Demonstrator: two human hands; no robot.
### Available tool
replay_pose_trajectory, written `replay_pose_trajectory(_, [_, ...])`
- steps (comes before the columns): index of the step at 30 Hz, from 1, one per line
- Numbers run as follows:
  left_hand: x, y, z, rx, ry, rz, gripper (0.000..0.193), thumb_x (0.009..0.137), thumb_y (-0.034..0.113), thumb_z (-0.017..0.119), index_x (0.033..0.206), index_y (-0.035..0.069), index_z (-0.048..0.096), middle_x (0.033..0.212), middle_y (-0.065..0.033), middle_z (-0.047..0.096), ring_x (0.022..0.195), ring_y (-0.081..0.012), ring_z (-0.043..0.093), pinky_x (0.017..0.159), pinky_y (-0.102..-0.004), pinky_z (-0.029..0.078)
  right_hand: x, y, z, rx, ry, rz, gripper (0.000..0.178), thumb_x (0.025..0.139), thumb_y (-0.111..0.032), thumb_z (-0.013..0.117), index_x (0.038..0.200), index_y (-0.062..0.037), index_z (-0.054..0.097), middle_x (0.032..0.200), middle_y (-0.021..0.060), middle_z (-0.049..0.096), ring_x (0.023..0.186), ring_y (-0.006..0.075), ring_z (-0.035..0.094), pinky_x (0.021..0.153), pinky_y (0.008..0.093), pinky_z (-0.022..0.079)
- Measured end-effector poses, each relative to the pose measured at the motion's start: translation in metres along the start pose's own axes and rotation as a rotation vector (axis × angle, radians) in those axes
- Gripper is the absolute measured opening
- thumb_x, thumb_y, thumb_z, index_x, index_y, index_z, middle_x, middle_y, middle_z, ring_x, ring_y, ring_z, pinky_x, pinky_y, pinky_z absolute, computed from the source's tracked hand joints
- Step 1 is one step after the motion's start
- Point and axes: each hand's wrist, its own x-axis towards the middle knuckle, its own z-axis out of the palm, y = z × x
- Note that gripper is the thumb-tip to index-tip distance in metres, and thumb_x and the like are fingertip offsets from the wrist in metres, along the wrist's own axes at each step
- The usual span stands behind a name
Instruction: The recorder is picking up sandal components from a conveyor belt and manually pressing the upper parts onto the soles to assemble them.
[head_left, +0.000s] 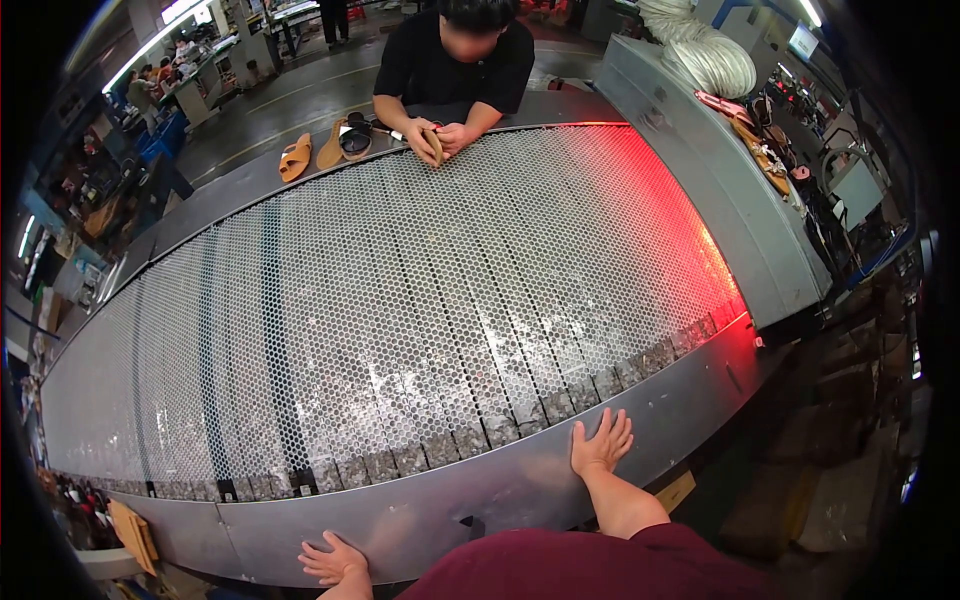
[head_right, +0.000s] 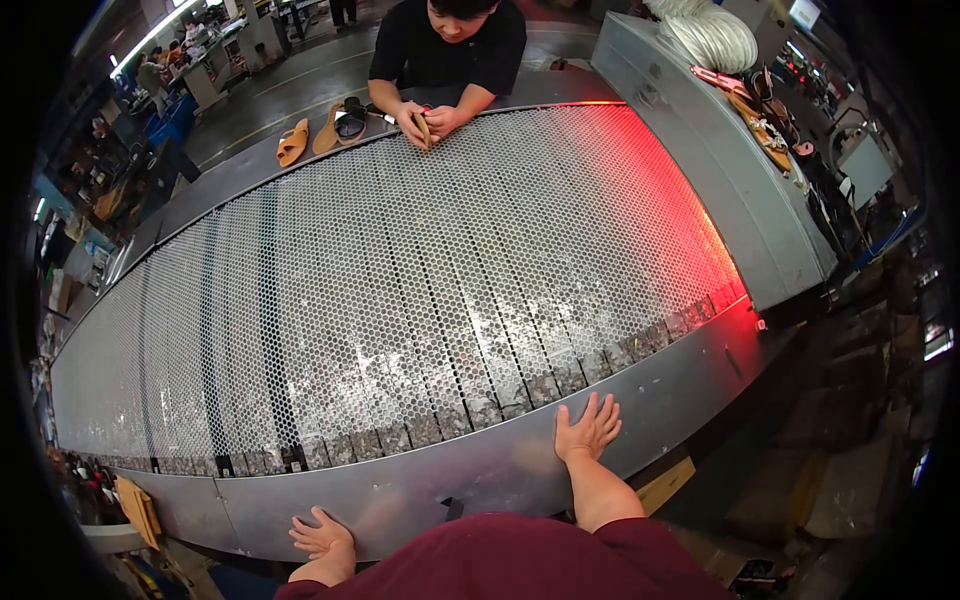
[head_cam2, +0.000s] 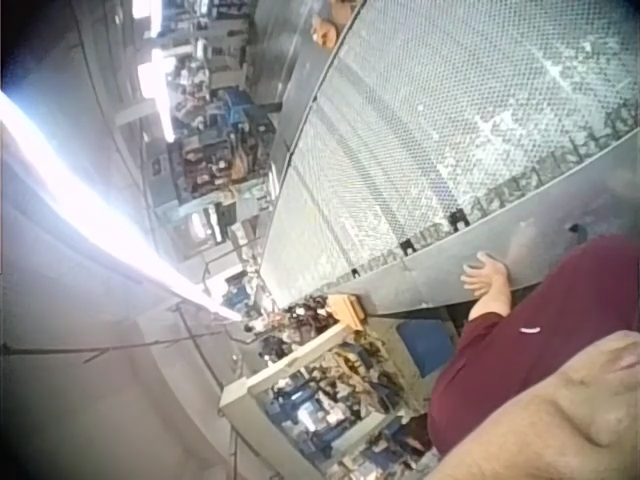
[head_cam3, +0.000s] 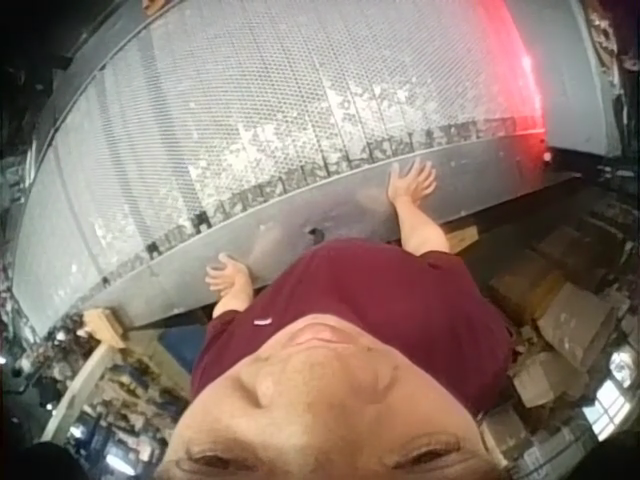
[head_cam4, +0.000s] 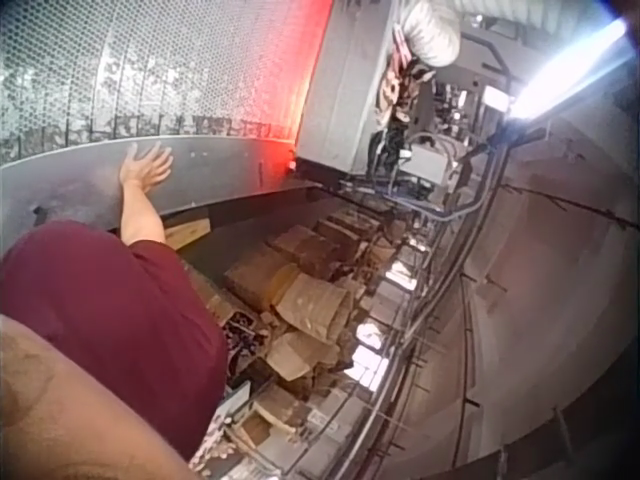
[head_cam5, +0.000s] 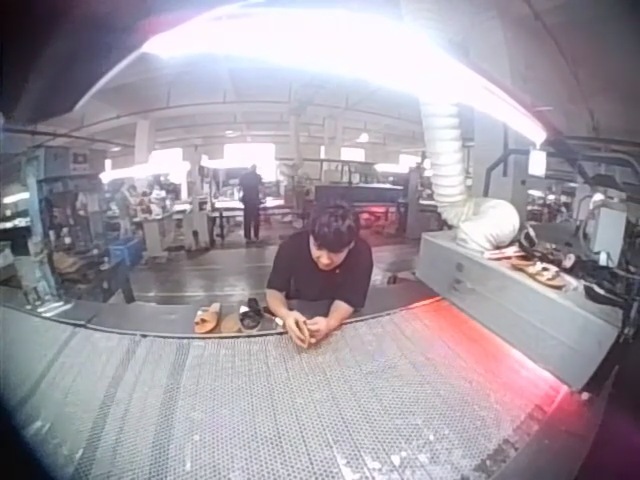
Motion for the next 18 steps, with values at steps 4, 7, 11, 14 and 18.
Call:
replay_pose_trajectory(4, [-0.0019, 0.002, -0.0034, -0.006, -0.009, 0.005, 0.066, 0.09, 0.06, 0.047, 0.145, 0.028, 0.032, 0.157, -0.0028, 0.021, 0.145, -0.0303, 0.014, 0.111, -0.0596, 0.016, -0.0001, 0.0001, -0.0013, 0.005, -0.007, 0.006, 0.076, 0.084, -0.05, 0.057, 0.144, -0.0104, 0.032, 0.155, 0.0133, 0.017, 0.144, 0.0312, 0.01, 0.117, 0.0489, 0.005])
replay_pose_trajectory(7, [-0.0013, 0.0014, -0.0033, 0.002, -0.02, -0.001, 0.066, 0.09, 0.06, 0.047, 0.145, 0.028, 0.032, 0.157, -0.0026, 0.02, 0.145, -0.0302, 0.013, 0.112, -0.0594, 0.015, 0.0, -0.0009, -0.002, 0.007, -0.008, 0.007, 0.076, 0.084, -0.05, 0.057, 0.144, -0.0104, 0.032, 0.155, 0.0133, 0.017, 0.144, 0.0312, 0.009, 0.117, 0.0488, 0.005])
replay_pose_trajectory(11, [-0.0019, 0.0024, -0.005, 0.0, -0.02, -0.007, 0.066, 0.09, 0.06, 0.047, 0.145, 0.028, 0.032, 0.157, -0.0024, 0.019, 0.145, -0.0299, 0.013, 0.112, -0.0593, 0.015, 0.0001, -0.003, -0.005, 0.01, -0.032, 0.019, 0.077, 0.084, -0.05, 0.057, 0.145, -0.0106, 0.032, 0.155, 0.0131, 0.017, 0.145, 0.0309, 0.009, 0.117, 0.0485, 0.005])
replay_pose_trajectory(14, [-0.0029, 0.0031, -0.0067, 0.002, -0.027, -0.007, 0.066, 0.09, 0.06, 0.047, 0.145, 0.028, 0.032, 0.157, -0.0023, 0.019, 0.145, -0.0299, 0.013, 0.112, -0.0594, 0.015, 0.0003, -0.0026, -0.0048, 0.012, -0.032, 0.02, 0.077, 0.085, -0.05, 0.057, 0.145, -0.0106, 0.032, 0.155, 0.013, 0.016, 0.145, 0.0306, 0.009, 0.117, 0.0482, 0.005])
replay_pose_trajectory(18, [-0.0021, 0.0022, -0.0059, -0.004, -0.027, -0.002, 0.066, 0.09, 0.06, 0.047, 0.145, 0.027, 0.032, 0.157, -0.0025, 0.019, 0.145, -0.0299, 0.013, 0.112, -0.0597, 0.015, 0.0, -0.0027, -0.0048, 0.007, -0.027, 0.02, 0.077, 0.085, -0.05, 0.057, 0.145, -0.0109, 0.031, 0.156, 0.0128, 0.016, 0.145, 0.0304, 0.009, 0.117, 0.0479, 0.004])
